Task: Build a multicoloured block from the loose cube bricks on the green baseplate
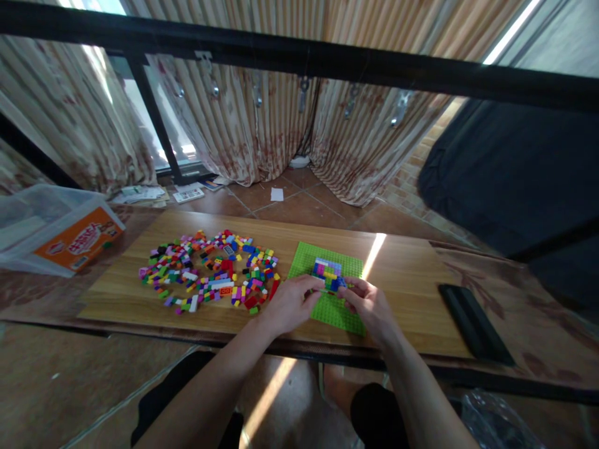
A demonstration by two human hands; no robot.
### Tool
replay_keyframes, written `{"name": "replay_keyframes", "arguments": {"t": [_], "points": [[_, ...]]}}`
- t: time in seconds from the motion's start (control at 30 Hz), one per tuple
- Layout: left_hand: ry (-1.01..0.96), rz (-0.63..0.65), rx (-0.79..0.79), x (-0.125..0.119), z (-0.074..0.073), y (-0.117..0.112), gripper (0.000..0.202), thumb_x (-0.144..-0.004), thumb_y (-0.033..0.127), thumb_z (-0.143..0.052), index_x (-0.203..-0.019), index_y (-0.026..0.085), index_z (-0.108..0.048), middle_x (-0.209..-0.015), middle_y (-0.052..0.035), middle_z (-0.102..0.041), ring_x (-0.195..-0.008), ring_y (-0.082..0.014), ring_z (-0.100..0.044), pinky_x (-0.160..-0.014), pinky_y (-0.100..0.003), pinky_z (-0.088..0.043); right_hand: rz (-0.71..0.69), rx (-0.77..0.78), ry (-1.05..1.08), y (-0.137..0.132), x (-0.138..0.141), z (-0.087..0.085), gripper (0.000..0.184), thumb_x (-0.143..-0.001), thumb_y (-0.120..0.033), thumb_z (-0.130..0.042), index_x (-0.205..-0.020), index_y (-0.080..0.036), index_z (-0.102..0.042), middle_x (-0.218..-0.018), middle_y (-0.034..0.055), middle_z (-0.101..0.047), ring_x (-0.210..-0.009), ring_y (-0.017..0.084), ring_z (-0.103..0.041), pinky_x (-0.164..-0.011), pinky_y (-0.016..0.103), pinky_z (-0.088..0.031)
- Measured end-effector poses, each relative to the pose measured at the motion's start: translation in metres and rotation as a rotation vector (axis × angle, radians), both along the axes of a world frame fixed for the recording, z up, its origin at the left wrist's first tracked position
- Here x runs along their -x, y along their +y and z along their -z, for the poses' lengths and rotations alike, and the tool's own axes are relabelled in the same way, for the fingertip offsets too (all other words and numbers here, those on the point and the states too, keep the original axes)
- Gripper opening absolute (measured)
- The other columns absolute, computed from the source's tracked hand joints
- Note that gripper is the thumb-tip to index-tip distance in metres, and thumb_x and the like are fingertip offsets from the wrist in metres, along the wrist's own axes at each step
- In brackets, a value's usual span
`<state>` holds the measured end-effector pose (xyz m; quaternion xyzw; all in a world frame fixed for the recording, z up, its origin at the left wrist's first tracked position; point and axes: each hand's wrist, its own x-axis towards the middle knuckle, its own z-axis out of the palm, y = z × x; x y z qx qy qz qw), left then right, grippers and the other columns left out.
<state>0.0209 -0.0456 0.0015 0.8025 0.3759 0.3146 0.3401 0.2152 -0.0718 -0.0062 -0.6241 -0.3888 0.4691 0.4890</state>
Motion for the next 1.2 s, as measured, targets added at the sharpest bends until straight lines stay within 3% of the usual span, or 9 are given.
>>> {"name": "replay_keyframes", "arguments": {"t": [0.13,0.33,0.63,0.83,1.03,1.2], "points": [[0.028,-0.021,-0.009,0.005,-0.002,0.001,0.02,-0.089,0.019,-0.052,-0.1,0.019,-0.068,-0.102,-0.0049,-0.071,-0.095,-0.0168,-0.065,-0.084,-0.028,-0.05,-0.035,-0.03,-0.053,0.0,0.002,0.002,0.053,-0.055,-0.05,-0.08,-0.091,-0.013,-0.067,-0.058,0.0007,-0.065,-0.046,0.011,-0.049,-0.045,0.024,-0.037],[0.074,-0.092,0.004,0.011,-0.004,0.003,0.019,-0.088,0.019,-0.052,-0.097,0.018,-0.069,-0.097,-0.005,-0.072,-0.089,-0.0172,-0.065,-0.079,-0.028,-0.049,-0.054,-0.136,-0.172,-0.004,-0.001,0.006,0.052,-0.063,-0.054,-0.078,-0.094,-0.014,-0.066,-0.066,0.0035,-0.068,-0.054,0.014,-0.056,-0.049,0.025,-0.041],[0.155,-0.206,0.024,0.01,-0.001,0.007,0.02,-0.084,0.016,-0.054,-0.099,0.017,-0.068,-0.098,-0.0054,-0.072,-0.09,-0.0186,-0.066,-0.082,-0.03,-0.05,-0.021,-0.391,-0.816,-0.005,0.022,0.003,0.044,-0.08,-0.058,-0.062,-0.101,-0.021,-0.071,-0.081,0.0029,-0.067,-0.055,0.012,-0.054,-0.055,0.027,-0.046],[0.194,-0.223,-0.008,0.005,0.003,0.007,0.023,-0.086,0.017,-0.05,-0.103,0.018,-0.066,-0.101,-0.0057,-0.071,-0.094,-0.0193,-0.066,-0.085,-0.032,-0.051,0.031,-0.467,-1.119,0.003,0.038,0.015,0.042,-0.086,-0.057,-0.058,-0.107,-0.023,-0.07,-0.098,0.0063,-0.067,-0.082,0.019,-0.064,-0.068,0.029,-0.05],[0.268,-0.245,-0.052,0.005,0.008,0.007,0.029,-0.086,0.014,-0.047,-0.108,0.018,-0.065,-0.103,-0.0067,-0.07,-0.095,-0.0207,-0.066,-0.087,-0.033,-0.051,0.046,-0.481,-1.26,0.007,0.043,0.021,0.04,-0.086,-0.053,-0.059,-0.111,-0.023,-0.069,-0.103,0.0083,-0.064,-0.095,0.023,-0.06,-0.077,0.034,-0.051],[0.308,-0.232,-0.069,0.004,0.007,0.005,0.027,-0.088,0.017,-0.046,-0.109,0.018,-0.064,-0.103,-0.0069,-0.07,-0.094,-0.0209,-0.066,-0.085,-0.033,-0.052,0.048,-0.489,-1.233,0.006,0.042,0.021,0.041,-0.085,-0.051,-0.062,-0.112,-0.021,-0.068,-0.103,0.0082,-0.065,-0.096,0.023,-0.059,-0.082,0.036,-0.051]]}}
